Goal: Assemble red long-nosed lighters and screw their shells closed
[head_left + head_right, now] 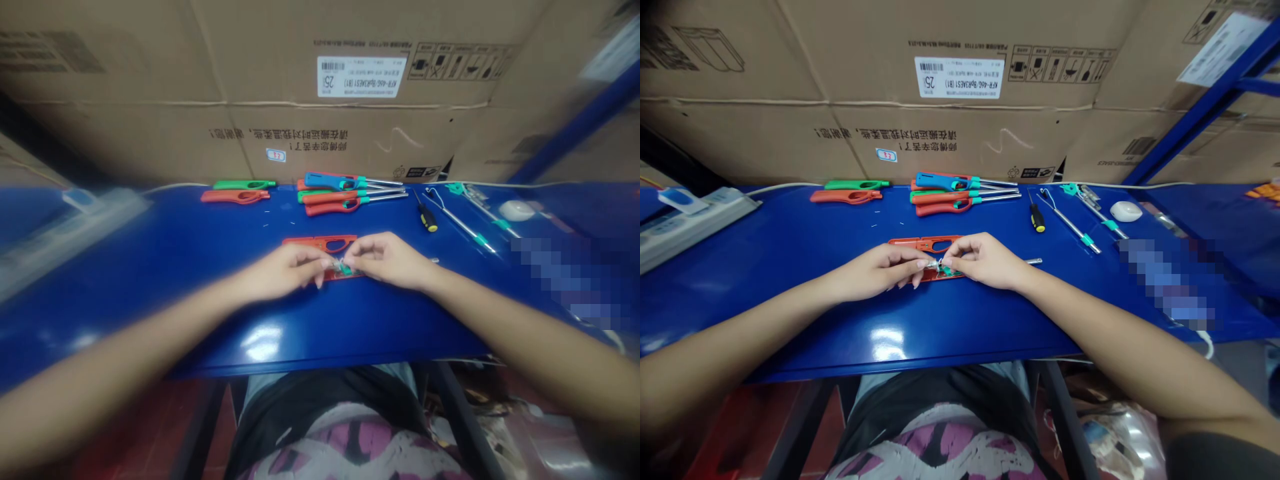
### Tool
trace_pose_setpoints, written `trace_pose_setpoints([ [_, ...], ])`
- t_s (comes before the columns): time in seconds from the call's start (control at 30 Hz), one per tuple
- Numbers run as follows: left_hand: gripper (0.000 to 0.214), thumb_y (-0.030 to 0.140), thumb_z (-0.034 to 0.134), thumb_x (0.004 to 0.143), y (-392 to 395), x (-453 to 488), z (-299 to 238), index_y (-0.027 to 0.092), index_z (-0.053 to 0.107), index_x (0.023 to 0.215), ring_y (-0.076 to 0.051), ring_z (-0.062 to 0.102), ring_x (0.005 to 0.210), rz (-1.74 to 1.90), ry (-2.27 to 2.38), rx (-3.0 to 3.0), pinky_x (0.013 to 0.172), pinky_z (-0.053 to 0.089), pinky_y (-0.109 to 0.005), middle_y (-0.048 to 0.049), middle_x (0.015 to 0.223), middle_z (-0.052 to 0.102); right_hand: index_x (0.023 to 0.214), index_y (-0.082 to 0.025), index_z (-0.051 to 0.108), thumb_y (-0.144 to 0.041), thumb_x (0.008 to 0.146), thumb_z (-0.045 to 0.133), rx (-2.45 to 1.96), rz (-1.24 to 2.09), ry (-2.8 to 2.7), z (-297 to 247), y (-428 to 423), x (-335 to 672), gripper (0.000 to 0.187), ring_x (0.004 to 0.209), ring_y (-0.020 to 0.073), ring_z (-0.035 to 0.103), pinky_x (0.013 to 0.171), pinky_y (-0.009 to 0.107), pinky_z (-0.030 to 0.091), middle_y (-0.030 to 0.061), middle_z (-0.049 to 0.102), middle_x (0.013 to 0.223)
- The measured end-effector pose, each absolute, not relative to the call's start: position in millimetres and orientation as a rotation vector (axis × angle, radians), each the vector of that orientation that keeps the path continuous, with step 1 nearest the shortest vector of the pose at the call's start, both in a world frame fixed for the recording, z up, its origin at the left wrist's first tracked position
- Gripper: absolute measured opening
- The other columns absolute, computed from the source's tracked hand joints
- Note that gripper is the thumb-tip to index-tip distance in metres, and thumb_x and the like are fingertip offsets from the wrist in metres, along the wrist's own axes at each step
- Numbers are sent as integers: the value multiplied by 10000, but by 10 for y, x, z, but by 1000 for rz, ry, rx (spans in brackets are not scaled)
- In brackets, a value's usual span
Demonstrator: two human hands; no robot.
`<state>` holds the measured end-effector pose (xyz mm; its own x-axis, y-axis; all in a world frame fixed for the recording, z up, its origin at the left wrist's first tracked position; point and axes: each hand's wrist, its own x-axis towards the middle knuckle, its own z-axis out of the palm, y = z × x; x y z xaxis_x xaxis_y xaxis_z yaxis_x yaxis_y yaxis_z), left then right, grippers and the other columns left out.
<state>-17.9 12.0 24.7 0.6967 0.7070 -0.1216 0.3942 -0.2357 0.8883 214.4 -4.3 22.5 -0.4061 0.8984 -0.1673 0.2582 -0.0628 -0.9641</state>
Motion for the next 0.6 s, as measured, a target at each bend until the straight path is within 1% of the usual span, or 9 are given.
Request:
trace_pose_setpoints([
  [0.17,350,404,516,973,127,-169,199,126,723,927,-96,500,554,430,846,1891,560,401,-223,-8,695,654,822,-122,680,-475,715,831,-1231,1506,-1645,208,-35,2144,398,443,37,403,420,208,272,-29,601,626],
  [0.33,356,401,515,972,130,-166,192,121,726,910,-94,489,551,425,829,1903,553,387,-221,-8,685,651,823,-123,679,-503,703,830,-1231,1498,-1656,220,-42,2137,426,442,40,411,421,212,281,-30,603,625],
  [0.5,351,403,522,965,120,-170,203,129,722,877,-94,487,559,411,820,1899,556,396,-218,-8,684,644,815,-131,681,-487,703,828,-1227,1476,-1690,242,-44,2137,402,443,42,408,423,208,282,-47,576,580],
  [0.6,356,415,518,966,118,-167,208,132,702,854,-88,488,546,407,831,1881,539,396,-213,-5,690,637,821,-136,675,-468,745,801,-1236,1474,-1705,252,-43,2150,363,427,46,413,410,207,287,-49,568,560],
])
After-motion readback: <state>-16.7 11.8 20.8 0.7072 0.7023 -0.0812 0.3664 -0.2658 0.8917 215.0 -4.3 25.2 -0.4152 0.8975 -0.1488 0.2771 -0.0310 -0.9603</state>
